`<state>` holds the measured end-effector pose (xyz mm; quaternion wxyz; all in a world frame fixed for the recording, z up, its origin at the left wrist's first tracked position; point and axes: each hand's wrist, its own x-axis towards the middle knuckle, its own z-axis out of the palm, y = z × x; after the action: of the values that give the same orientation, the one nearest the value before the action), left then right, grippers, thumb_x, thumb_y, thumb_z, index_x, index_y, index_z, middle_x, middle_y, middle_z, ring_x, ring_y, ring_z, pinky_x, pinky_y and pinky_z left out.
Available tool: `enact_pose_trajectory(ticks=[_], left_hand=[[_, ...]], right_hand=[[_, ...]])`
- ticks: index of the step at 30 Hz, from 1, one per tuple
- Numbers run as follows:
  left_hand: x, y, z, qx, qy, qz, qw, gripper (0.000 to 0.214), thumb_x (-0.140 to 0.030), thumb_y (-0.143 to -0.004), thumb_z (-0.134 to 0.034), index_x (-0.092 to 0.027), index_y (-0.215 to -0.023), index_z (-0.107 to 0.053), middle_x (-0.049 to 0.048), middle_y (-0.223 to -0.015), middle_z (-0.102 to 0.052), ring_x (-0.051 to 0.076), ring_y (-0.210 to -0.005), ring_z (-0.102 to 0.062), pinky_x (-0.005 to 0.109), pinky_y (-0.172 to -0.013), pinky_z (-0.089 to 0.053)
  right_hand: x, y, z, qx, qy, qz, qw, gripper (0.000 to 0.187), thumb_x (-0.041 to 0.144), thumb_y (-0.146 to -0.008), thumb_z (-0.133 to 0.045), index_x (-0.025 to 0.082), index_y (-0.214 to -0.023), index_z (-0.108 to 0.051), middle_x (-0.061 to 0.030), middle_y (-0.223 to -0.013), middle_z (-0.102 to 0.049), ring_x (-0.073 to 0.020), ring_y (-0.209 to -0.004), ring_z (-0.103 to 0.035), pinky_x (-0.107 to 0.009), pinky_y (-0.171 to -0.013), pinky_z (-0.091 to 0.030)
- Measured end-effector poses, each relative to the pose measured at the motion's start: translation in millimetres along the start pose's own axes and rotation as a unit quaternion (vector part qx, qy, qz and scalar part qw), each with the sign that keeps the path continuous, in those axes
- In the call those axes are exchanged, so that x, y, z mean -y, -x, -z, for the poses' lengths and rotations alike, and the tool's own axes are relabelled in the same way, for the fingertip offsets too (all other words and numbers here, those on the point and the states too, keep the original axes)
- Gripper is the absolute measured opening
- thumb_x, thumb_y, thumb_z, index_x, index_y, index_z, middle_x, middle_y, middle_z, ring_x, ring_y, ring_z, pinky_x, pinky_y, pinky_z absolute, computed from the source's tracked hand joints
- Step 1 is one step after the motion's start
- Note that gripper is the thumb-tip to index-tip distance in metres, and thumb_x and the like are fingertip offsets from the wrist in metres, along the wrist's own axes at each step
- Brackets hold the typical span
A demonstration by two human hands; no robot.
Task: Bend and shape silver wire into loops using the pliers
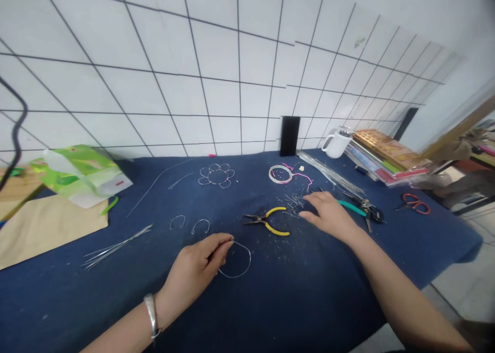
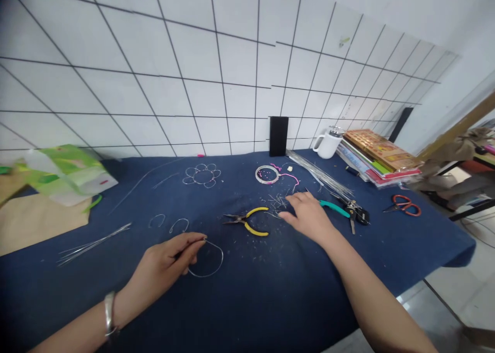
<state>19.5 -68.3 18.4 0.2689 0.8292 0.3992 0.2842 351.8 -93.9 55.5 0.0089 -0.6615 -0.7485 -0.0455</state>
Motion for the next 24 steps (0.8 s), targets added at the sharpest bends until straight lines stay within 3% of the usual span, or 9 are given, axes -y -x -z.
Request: enact_pose_trajectory(ticks=[5,11,15,18,21,24], left_hand=[[-3,1,3.8,-0.011,-0.004,-0.007,1.000,0.020,-0.028,-0.086,-0.047,-0.018,-0.098,-0.059,-0.0025,-0.063,-0.064,0.009,-0.050,-0.060,0.017,-0.050,-0.047],[-2,3,7.6,-0.029,-0.001,-0.035,0.999,0.018,-0.027,-0.086,-0.048,-0.018,-0.097,-0.059,-0.0016,-0.065,-0.064,0.009,-0.056,-0.061,0.019,-0.055,-0.046],[1,2,7.8,-0.025,0.009,-0.026,0.999,0.017,-0.027,-0.087,-0.047,-0.018,-0.096,-0.059,-0.0020,-0.064,-0.063,0.009,-0.055,-0.060,0.019,-0.054,-0.045],[3,1,8.0,-0.029,0.004,-0.028,0.999,0.016,-0.027,-0.086,-0.047,-0.019,-0.095,-0.059,-0.0022,-0.064,-0.063,0.009,-0.056,-0.060,0.019,-0.055,-0.045],[3,0,8.3,-0.032,0.003,-0.027,0.999,0.015,-0.026,-0.086,-0.047,-0.019,-0.094,-0.059,-0.0028,-0.063,-0.062,0.009,-0.055,-0.059,0.019,-0.055,-0.044],[4,-2,8.3,-0.035,0.007,-0.022,0.999,0.015,-0.025,-0.086,-0.047,-0.019,-0.093,-0.059,-0.0028,-0.063,-0.062,0.008,-0.053,-0.058,0.019,-0.054,-0.044]], right_hand=[[56,-9,-12,0.004,-0.052,0.123,0.991,0.074,0.062,-0.074,-0.048,0.019,-0.133,-0.033,-0.0122,-0.130,-0.042,-0.0310,-0.119,-0.032,-0.048,-0.093,-0.031],[77,-21,-21,-0.018,-0.011,0.140,0.990,0.048,0.035,-0.081,-0.047,0.017,-0.125,-0.042,-0.0131,-0.108,-0.051,-0.0262,-0.101,-0.044,-0.044,-0.086,-0.035],[87,-31,-25,-0.025,0.023,0.123,0.992,0.028,0.026,-0.074,-0.051,0.014,-0.099,-0.056,-0.0109,-0.088,-0.052,-0.0246,-0.087,-0.046,-0.039,-0.077,-0.037],[92,-36,-27,-0.025,0.043,0.123,0.991,0.015,0.018,-0.071,-0.052,0.014,-0.085,-0.055,-0.0103,-0.084,-0.052,-0.0236,-0.083,-0.046,-0.037,-0.075,-0.037],[95,-39,-27,-0.033,0.018,0.143,0.989,0.013,0.013,-0.073,-0.050,0.016,-0.085,-0.054,-0.0085,-0.082,-0.052,-0.0216,-0.082,-0.047,-0.035,-0.075,-0.038],[97,-39,-24,-0.064,-0.046,0.157,0.984,0.017,0.024,-0.078,-0.052,0.017,-0.093,-0.053,-0.0081,-0.085,-0.051,-0.0217,-0.083,-0.047,-0.036,-0.074,-0.039]])
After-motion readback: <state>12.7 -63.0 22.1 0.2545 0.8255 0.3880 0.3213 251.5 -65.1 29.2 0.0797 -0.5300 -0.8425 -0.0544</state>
